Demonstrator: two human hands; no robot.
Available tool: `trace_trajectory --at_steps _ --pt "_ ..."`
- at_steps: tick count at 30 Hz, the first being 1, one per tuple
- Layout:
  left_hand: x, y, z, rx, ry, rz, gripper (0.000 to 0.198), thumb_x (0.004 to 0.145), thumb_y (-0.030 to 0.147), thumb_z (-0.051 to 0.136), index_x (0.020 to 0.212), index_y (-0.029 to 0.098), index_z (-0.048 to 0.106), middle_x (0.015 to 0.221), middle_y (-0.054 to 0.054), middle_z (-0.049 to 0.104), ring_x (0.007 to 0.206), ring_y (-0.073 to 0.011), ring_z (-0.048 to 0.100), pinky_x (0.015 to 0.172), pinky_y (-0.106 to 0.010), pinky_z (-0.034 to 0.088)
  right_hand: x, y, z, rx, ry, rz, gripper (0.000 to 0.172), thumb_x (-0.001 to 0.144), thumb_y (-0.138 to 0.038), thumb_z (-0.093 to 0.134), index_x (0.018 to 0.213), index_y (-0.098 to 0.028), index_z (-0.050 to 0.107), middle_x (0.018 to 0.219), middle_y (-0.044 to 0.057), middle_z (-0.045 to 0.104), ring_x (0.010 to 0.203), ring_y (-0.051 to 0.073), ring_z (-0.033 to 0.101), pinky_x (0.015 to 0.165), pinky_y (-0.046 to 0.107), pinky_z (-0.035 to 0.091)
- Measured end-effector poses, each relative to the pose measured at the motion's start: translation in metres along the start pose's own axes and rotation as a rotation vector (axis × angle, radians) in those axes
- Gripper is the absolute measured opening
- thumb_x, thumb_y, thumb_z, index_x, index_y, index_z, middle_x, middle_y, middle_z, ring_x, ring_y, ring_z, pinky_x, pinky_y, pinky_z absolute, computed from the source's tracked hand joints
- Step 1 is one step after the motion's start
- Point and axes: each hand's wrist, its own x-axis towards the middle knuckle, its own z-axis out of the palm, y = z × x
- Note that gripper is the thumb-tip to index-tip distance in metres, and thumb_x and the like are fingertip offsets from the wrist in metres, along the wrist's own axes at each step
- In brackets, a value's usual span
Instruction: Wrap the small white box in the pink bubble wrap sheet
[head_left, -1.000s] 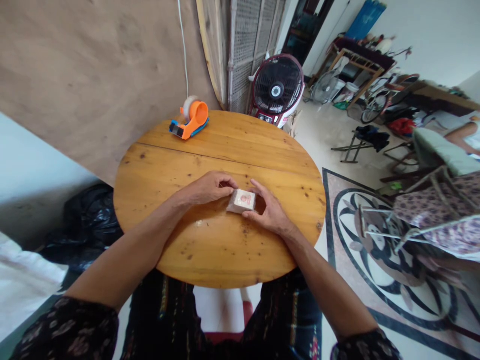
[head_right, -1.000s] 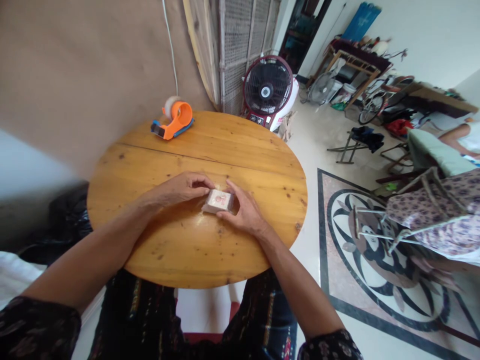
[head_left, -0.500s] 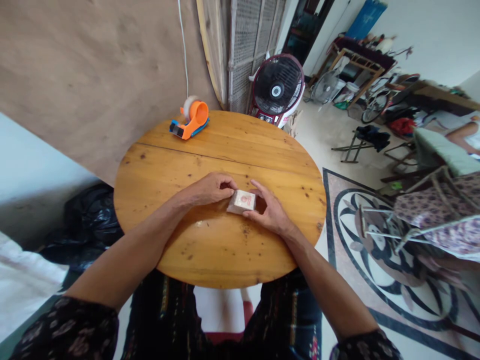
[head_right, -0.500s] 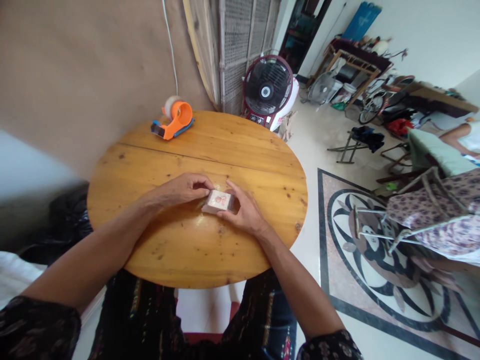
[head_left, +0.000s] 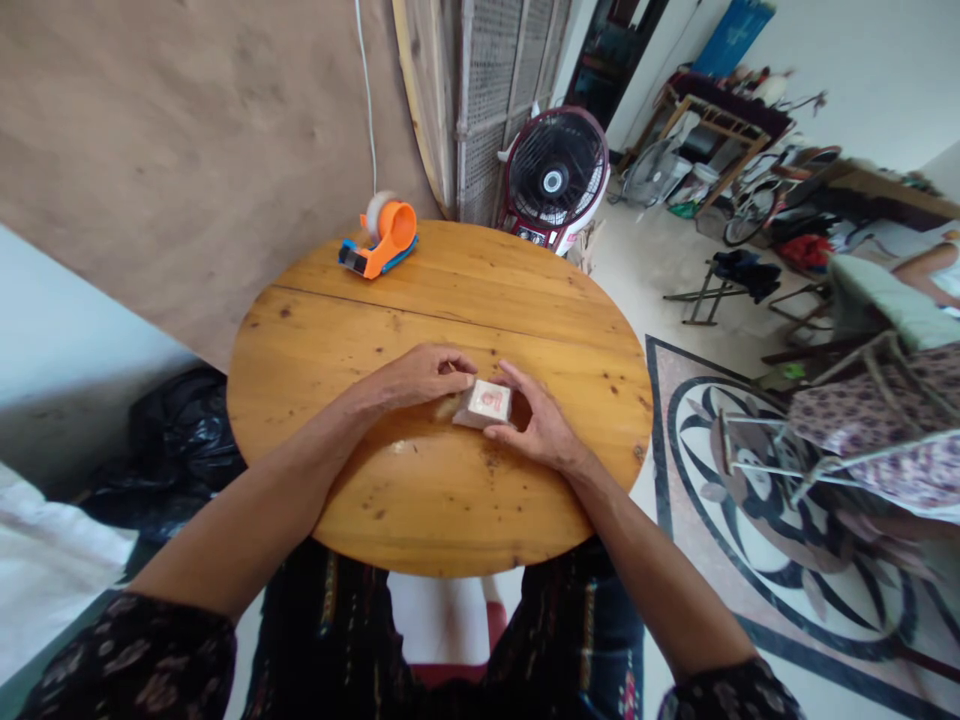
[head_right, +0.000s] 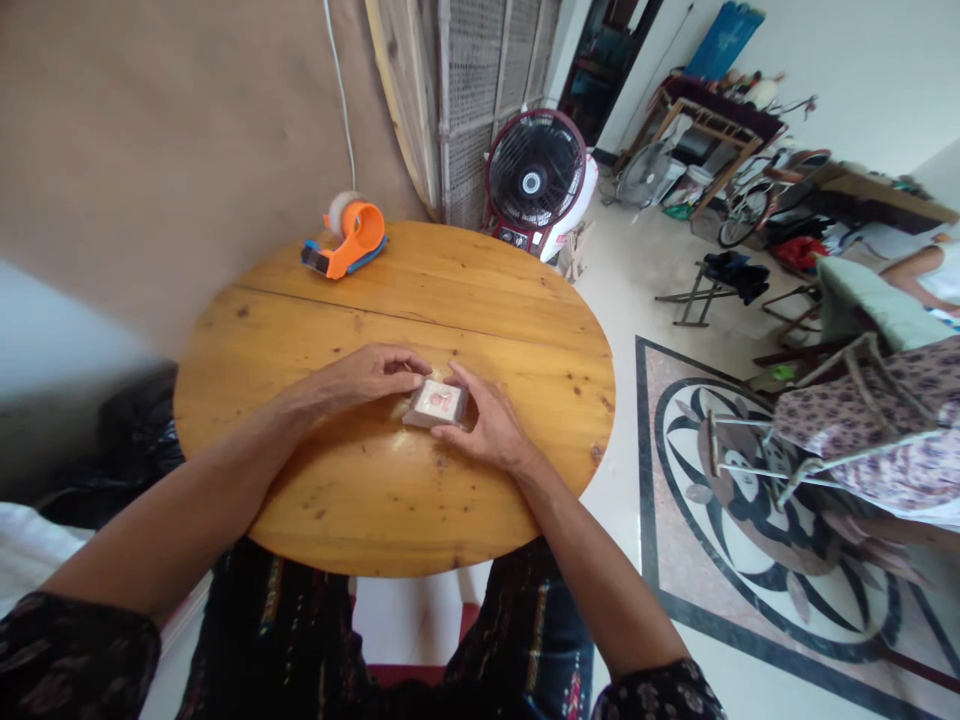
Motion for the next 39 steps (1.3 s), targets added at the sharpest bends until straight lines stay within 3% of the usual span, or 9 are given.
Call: trace_trajectory --at_steps 7,22,29,34,39 --pt "0.001 -0.003 0.002 -0.015 -0.027 0.009 0.043 0.078 0.044 0.058 0.110 0.016 0.067 0.106 -0.006 0.070 0.095 -0.0219 0.064 0.083 -0.031 0.048 0.000 -0.001 0.000 -0.005 0.006 0.002 0.089 0.073 -0.052 0.074 0.147 -0.027 0.032 0.129 0.011 0.060 0.119 0.031 0.057 0.104 0.053 0.041" --pt "0.000 -0.001 0.001 -0.083 -0.155 0.034 0.030 0.079 0.038 0.053 0.095 0.016 0.066 0.086 -0.002 0.067 0.078 -0.0166 0.058 0.070 -0.026 0.043 0.002 -0.002 0.000 -0.035 0.001 0.050 0.086 0.072 -0.048 0.075 0.145 -0.025 0.037 0.123 0.011 0.064 0.115 0.031 0.059 0.102 0.052 0.043" --pt "-0.002 0.006 -0.001 -0.080 -0.152 0.005 0.029 0.078 0.038 0.053 0.093 0.017 0.066 0.084 -0.002 0.066 0.076 -0.0165 0.058 0.068 -0.025 0.043 0.001 -0.001 0.000 -0.048 0.002 0.030 0.085 0.073 -0.052 0.073 0.145 -0.026 0.036 0.124 0.011 0.064 0.115 0.031 0.059 0.101 0.052 0.043" --pt "-0.002 0.005 0.000 -0.105 -0.146 -0.002 0.034 0.078 0.040 0.056 0.100 0.017 0.067 0.096 -0.004 0.069 0.086 -0.0193 0.061 0.074 -0.027 0.046 -0.004 -0.007 -0.006 0.039 0.016 -0.001 0.070 0.087 -0.058 0.052 0.146 -0.026 0.032 0.131 0.011 0.059 0.121 0.029 0.055 0.105 0.052 0.040" --pt "0.000 0.000 0.001 -0.135 -0.098 -0.037 0.043 0.077 0.042 0.061 0.111 0.016 0.063 0.108 -0.006 0.069 0.093 -0.0196 0.063 0.078 -0.028 0.047 -0.005 -0.004 -0.004 0.136 0.216 0.112 0.053 0.098 -0.052 0.029 0.141 -0.024 0.040 0.117 0.009 0.065 0.105 0.023 0.063 0.097 0.045 0.047"
